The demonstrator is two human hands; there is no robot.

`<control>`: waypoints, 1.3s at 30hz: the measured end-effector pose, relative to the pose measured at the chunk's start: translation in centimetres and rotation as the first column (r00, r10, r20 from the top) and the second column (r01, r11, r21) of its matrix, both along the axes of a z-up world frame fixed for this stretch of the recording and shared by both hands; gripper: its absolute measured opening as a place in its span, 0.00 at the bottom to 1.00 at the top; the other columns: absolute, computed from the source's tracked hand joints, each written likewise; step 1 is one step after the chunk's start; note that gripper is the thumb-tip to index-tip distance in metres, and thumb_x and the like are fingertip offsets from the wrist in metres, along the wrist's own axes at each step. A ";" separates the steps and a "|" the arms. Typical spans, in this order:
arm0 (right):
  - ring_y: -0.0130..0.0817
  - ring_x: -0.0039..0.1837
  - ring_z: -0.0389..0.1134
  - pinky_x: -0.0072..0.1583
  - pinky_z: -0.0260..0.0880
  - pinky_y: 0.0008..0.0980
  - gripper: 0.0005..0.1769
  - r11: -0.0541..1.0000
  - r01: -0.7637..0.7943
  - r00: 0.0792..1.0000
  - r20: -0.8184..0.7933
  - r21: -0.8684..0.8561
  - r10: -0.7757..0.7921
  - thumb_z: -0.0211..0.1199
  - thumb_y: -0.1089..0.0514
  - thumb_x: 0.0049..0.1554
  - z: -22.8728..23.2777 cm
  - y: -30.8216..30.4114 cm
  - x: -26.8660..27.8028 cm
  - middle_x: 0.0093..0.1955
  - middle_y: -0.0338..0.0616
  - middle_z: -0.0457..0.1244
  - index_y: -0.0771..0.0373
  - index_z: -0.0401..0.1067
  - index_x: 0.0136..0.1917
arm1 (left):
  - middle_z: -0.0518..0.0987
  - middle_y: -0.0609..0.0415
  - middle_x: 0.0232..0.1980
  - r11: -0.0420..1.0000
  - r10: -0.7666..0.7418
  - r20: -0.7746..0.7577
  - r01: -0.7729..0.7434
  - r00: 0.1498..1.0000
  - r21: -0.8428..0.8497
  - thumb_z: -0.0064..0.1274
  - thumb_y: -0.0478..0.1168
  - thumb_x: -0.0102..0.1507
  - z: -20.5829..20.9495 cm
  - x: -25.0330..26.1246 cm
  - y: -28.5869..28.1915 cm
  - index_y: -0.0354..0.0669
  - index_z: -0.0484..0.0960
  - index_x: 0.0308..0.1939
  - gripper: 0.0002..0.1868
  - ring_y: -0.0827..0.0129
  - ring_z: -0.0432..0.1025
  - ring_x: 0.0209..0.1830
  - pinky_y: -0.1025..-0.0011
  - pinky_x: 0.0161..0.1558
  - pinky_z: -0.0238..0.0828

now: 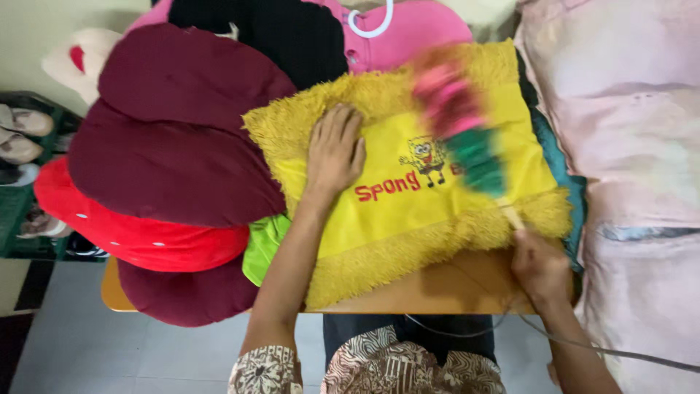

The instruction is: The person cleans a yellow pillow using a duster, hitting it repeatedly on both sides while holding it on a table.

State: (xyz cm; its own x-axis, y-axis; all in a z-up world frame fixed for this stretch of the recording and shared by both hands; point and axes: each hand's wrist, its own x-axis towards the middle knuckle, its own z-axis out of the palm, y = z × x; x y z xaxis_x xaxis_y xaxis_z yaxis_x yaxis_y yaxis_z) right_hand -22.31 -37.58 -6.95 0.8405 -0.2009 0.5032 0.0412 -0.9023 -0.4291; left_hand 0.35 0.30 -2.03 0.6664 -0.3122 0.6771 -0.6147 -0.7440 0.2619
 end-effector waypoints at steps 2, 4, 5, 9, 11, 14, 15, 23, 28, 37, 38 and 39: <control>0.46 0.35 0.69 0.39 0.67 0.43 0.06 0.936 -0.137 0.990 -0.023 -0.324 0.137 0.68 0.55 0.59 1.2 -0.2 -0.2 0.36 0.49 0.68 0.56 0.81 0.49 | 0.69 0.42 0.69 0.999 -0.037 -0.003 0.037 0.999 -0.004 0.56 0.42 0.60 0.0 0.1 0.2 0.36 0.73 0.64 0.29 0.48 0.60 0.75 0.51 0.73 0.55; 0.42 0.41 0.71 0.43 0.69 0.36 0.04 0.933 -0.195 0.977 0.030 -0.303 0.213 0.62 0.58 0.67 4.6 -2.4 -0.7 0.47 0.48 0.71 0.53 0.78 0.53 | 0.68 0.40 0.68 0.998 -0.057 -0.001 0.057 0.998 -0.005 0.58 0.44 0.55 0.3 0.1 0.0 0.33 0.73 0.63 0.34 0.46 0.59 0.73 0.50 0.71 0.54; 0.42 0.40 0.70 0.42 0.67 0.37 0.06 0.932 -0.086 0.995 0.017 -0.353 0.098 0.62 0.57 0.70 6.4 -3.8 -0.4 0.46 0.48 0.70 0.55 0.79 0.58 | 0.69 0.42 0.68 1.000 -0.024 0.032 0.024 0.999 0.012 0.57 0.41 0.59 0.4 0.0 -0.2 0.35 0.74 0.63 0.29 0.48 0.61 0.74 0.51 0.72 0.56; 0.52 0.43 0.69 0.46 0.69 0.43 0.06 0.889 0.093 0.996 0.026 -0.449 -0.091 0.61 0.60 0.73 11.5 -8.5 3.4 0.45 0.53 0.69 0.60 0.79 0.58 | 0.72 0.46 0.67 0.998 -0.037 -0.009 0.036 0.999 -0.057 0.55 0.37 0.65 1.7 -0.5 0.2 0.41 0.77 0.61 0.19 0.51 0.65 0.73 0.54 0.71 0.60; 0.54 0.46 0.68 0.48 0.64 0.47 0.04 0.903 -0.034 0.999 -0.013 -0.429 0.031 0.58 0.63 0.69 11.9 -9.6 7.1 0.43 0.52 0.66 0.64 0.73 0.54 | 0.72 0.45 0.66 1.000 0.023 0.076 -0.022 0.997 -0.017 0.55 0.38 0.65 3.1 -0.3 1.8 0.41 0.78 0.61 0.20 0.50 0.65 0.71 0.52 0.69 0.59; 0.55 0.47 0.67 0.50 0.65 0.48 0.09 0.885 -0.202 0.976 -0.015 -0.419 0.215 0.58 0.66 0.58 9.6 -8.7 11.3 0.43 0.54 0.65 0.64 0.72 0.53 | 0.74 0.47 0.64 0.987 0.158 0.229 -0.157 0.961 -0.023 0.55 0.42 0.69 4.6 1.1 4.8 0.41 0.79 0.58 0.16 0.49 0.67 0.66 0.50 0.66 0.59; 0.54 0.47 0.67 0.51 0.65 0.48 0.11 0.860 -0.274 0.950 0.019 -0.430 0.312 0.58 0.68 0.58 8.5 -7.9 12.2 0.43 0.54 0.65 0.64 0.74 0.54 | 0.76 0.47 0.61 0.973 0.224 0.204 -0.230 0.953 0.008 0.55 0.43 0.68 4.8 1.7 5.6 0.42 0.80 0.56 0.15 0.49 0.68 0.63 0.50 0.64 0.59; 0.51 0.54 0.67 0.55 0.63 0.47 0.12 0.906 -0.385 0.922 -0.024 -0.177 0.387 0.62 0.54 0.63 6.1 -4.1 12.0 0.50 0.51 0.68 0.65 0.75 0.54 | 0.79 0.49 0.54 0.941 0.333 0.170 -0.318 0.927 -0.111 0.49 0.41 0.70 1.7 2.7 6.5 0.42 0.83 0.48 0.09 0.51 0.70 0.58 0.52 0.61 0.59; 0.48 0.49 0.67 0.53 0.62 0.47 0.12 0.881 -0.403 0.915 -0.087 -0.249 0.394 0.70 0.50 0.56 5.5 -3.5 12.1 0.42 0.47 0.68 0.62 0.77 0.42 | 0.77 0.47 0.54 0.940 0.328 0.154 -0.307 0.932 -0.145 0.50 0.41 0.69 1.7 2.5 6.9 0.41 0.83 0.48 0.10 0.50 0.69 0.57 0.52 0.60 0.59; 0.47 0.48 0.66 0.52 0.63 0.46 0.13 0.865 -0.184 0.980 -0.021 -0.467 0.198 0.71 0.48 0.62 9.3 -5.3 12.6 0.40 0.47 0.66 0.60 0.78 0.45 | 0.76 0.45 0.53 0.929 0.358 0.165 -0.334 0.919 -0.158 0.51 0.41 0.70 2.1 2.2 6.7 0.42 0.84 0.49 0.10 0.50 0.69 0.57 0.51 0.60 0.60; 0.47 0.48 0.66 0.52 0.63 0.46 0.13 0.857 -0.218 0.972 -0.024 -0.466 0.234 0.71 0.48 0.62 9.5 -4.8 12.8 0.40 0.47 0.66 0.60 0.78 0.45 | 0.77 0.46 0.52 0.937 0.338 0.169 -0.314 0.926 -0.152 0.51 0.41 0.69 2.1 2.2 7.1 0.42 0.83 0.48 0.10 0.50 0.69 0.56 0.51 0.59 0.60; 0.47 0.49 0.66 0.52 0.63 0.44 0.13 0.833 -0.297 0.952 -0.073 -0.466 0.298 0.70 0.49 0.61 9.9 -4.8 12.5 0.41 0.48 0.66 0.60 0.78 0.45 | 0.77 0.47 0.52 0.945 0.317 0.174 -0.294 0.933 -0.146 0.52 0.41 0.68 2.2 2.3 7.4 0.42 0.83 0.48 0.10 0.50 0.69 0.56 0.51 0.57 0.60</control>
